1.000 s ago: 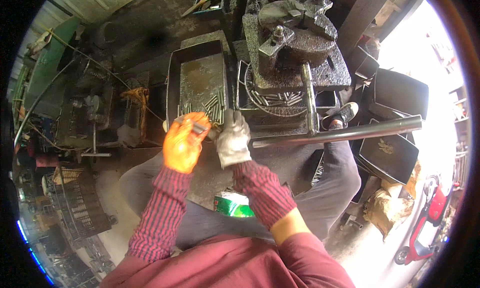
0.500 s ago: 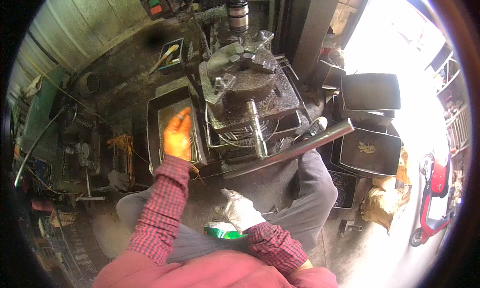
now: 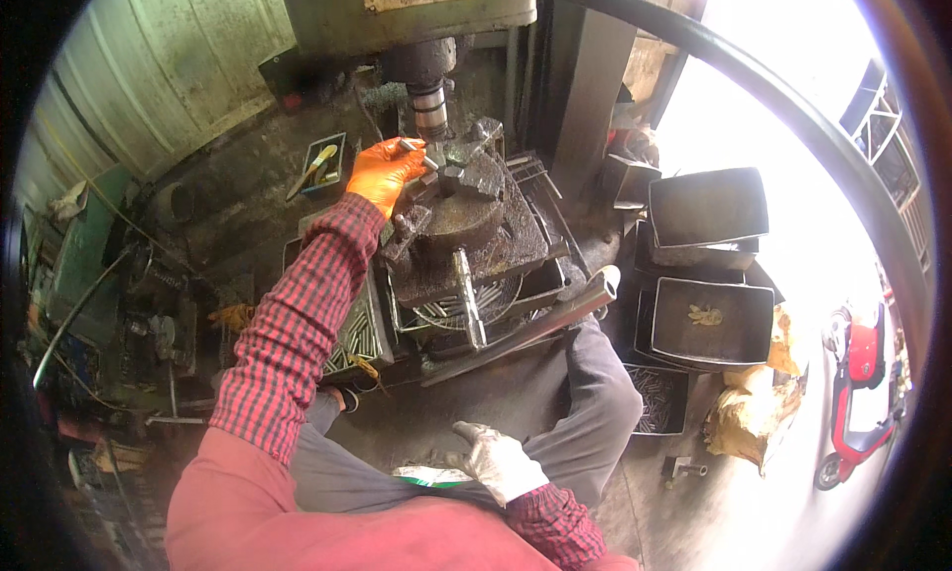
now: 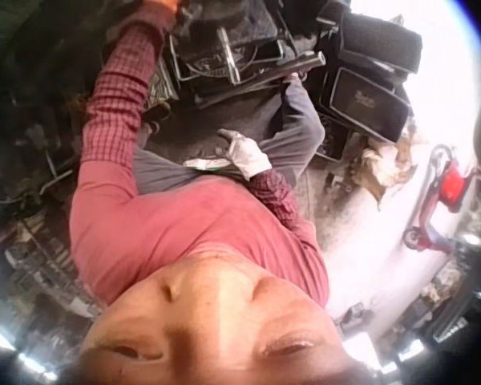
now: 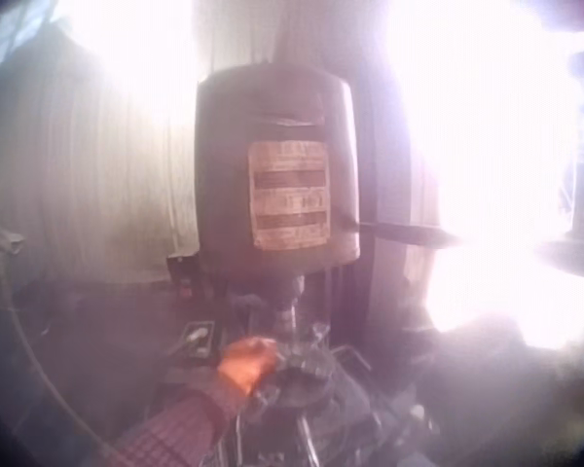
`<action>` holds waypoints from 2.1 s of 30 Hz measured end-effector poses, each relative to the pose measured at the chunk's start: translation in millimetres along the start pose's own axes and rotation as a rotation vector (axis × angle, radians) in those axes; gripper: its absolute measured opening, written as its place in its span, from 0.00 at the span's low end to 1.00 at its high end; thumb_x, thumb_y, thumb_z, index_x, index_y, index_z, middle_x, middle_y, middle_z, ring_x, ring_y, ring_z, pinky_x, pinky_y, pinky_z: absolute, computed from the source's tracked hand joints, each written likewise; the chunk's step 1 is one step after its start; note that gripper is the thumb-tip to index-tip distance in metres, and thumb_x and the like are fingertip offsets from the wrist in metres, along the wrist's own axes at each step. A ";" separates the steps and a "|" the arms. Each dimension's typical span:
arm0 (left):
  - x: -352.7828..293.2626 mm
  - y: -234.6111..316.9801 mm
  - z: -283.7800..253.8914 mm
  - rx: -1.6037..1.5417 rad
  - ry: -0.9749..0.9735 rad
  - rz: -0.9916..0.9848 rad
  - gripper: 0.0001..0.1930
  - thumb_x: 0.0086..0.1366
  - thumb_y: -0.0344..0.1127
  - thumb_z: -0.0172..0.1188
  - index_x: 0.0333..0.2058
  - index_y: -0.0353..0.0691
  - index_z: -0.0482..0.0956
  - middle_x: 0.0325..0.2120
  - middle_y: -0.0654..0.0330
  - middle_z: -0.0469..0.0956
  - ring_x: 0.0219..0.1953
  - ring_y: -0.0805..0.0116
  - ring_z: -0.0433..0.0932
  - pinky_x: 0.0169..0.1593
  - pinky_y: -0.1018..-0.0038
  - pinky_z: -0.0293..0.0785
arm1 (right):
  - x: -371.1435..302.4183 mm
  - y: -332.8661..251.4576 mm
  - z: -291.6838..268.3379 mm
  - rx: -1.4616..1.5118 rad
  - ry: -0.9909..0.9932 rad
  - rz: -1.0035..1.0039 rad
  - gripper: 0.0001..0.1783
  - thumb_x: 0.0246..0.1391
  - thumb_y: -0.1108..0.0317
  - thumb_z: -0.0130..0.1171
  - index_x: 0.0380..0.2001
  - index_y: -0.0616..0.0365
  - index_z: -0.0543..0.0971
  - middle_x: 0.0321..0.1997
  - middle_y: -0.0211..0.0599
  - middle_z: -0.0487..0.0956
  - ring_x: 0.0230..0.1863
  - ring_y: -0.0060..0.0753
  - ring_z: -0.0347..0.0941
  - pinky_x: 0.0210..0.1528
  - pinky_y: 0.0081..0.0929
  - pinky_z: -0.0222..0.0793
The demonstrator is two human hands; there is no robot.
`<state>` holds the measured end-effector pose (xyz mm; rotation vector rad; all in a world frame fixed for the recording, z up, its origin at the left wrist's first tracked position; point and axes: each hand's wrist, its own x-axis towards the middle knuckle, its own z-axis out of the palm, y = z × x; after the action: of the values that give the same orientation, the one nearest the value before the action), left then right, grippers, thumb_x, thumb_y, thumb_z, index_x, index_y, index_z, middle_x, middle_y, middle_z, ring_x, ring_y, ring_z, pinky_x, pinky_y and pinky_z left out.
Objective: The person operates a drill press in a workshop, repeatedly picking small metal rods from a tray, placing them under the drill, and removing them after drilling. The person also briefly inspects a rod and uses a brush to clean the drill bit.
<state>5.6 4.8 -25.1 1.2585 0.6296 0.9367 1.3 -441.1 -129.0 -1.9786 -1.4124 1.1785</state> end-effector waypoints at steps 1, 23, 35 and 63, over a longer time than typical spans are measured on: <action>1.9 -1.9 -0.3 0.026 -0.057 0.027 0.11 0.69 0.24 0.69 0.49 0.32 0.85 0.40 0.60 0.86 0.43 0.69 0.84 0.50 0.71 0.83 | -2.5 1.0 -4.1 -0.016 0.018 0.007 0.34 0.60 0.50 0.69 0.65 0.54 0.77 0.65 0.50 0.79 0.65 0.54 0.76 0.67 0.42 0.73; 9.9 9.3 6.8 0.910 -0.215 0.095 0.17 0.64 0.44 0.74 0.46 0.40 0.89 0.39 0.57 0.90 0.44 0.69 0.87 0.51 0.71 0.78 | 34.9 -101.2 -150.7 -1.189 0.813 -0.404 0.24 0.52 0.70 0.63 0.55 0.53 0.81 0.55 0.41 0.79 0.61 0.46 0.74 0.77 0.61 0.57; 1.4 14.4 10.4 0.973 -0.203 0.183 0.19 0.64 0.49 0.71 0.46 0.43 0.89 0.45 0.54 0.88 0.49 0.55 0.86 0.53 0.65 0.78 | 78.5 -104.6 -31.3 1.260 0.278 -0.014 0.24 0.69 0.61 0.62 0.61 0.65 0.78 0.59 0.44 0.82 0.59 0.36 0.77 0.66 0.32 0.69; -14.1 8.8 -4.4 0.810 -0.166 0.236 0.28 0.69 0.45 0.71 0.63 0.38 0.79 0.61 0.51 0.80 0.61 0.57 0.81 0.64 0.64 0.75 | 4.4 -136.7 -209.9 -0.359 0.793 -0.536 0.19 0.51 0.61 0.72 0.44 0.60 0.85 0.46 0.45 0.85 0.54 0.47 0.80 0.61 0.40 0.74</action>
<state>-7.3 -4.8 -18.8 2.1454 0.7707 0.7704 102.0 -358.9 85.2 -1.7739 -1.5877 -0.1117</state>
